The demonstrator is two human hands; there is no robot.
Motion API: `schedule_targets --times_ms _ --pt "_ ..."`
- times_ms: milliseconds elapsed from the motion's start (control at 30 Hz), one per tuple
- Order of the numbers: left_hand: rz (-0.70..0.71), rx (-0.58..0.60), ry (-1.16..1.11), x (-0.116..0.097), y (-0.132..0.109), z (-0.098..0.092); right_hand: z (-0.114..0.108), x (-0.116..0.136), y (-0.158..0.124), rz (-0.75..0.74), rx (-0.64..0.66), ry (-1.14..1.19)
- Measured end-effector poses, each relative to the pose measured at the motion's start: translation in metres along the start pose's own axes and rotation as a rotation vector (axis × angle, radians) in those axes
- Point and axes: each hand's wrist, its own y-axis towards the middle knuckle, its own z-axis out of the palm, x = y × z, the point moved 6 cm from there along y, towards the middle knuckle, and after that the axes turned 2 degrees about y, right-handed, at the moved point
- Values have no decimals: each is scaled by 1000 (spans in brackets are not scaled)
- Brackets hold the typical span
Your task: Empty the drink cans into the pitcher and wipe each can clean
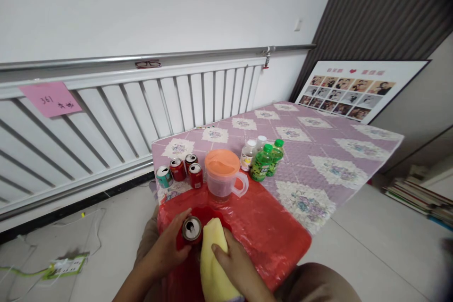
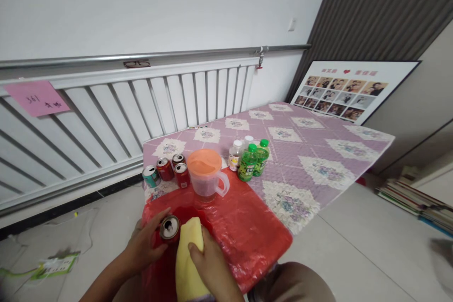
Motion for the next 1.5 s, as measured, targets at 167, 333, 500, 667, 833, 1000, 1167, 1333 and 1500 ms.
schedule_targets --times_ms 167,333,500,667,833,1000,1167,1333,1500 --pt "-68 -82 59 -11 2 5 -4 0 -1 22 -13 -21" --pt "-108 -54 38 -13 3 8 -9 4 -1 -2 -42 6" --pt "7 56 -67 -5 3 5 -9 5 -1 -7 -35 30" --pt "26 154 -152 -2 6 9 -9 6 -2 24 -33 10" --pt "-21 52 -108 -5 7 12 -10 5 -4 9 -39 34" --pt "-24 -27 -66 -11 6 20 -10 -3 -3 -4 -56 65" --pt "-71 -99 -33 -10 7 25 -10 -7 -2 5 -61 73" --pt "-36 5 -107 -6 6 20 -11 -7 -3 18 -65 95" --pt "-32 144 -186 -3 6 16 -11 -7 -3 14 -65 73"
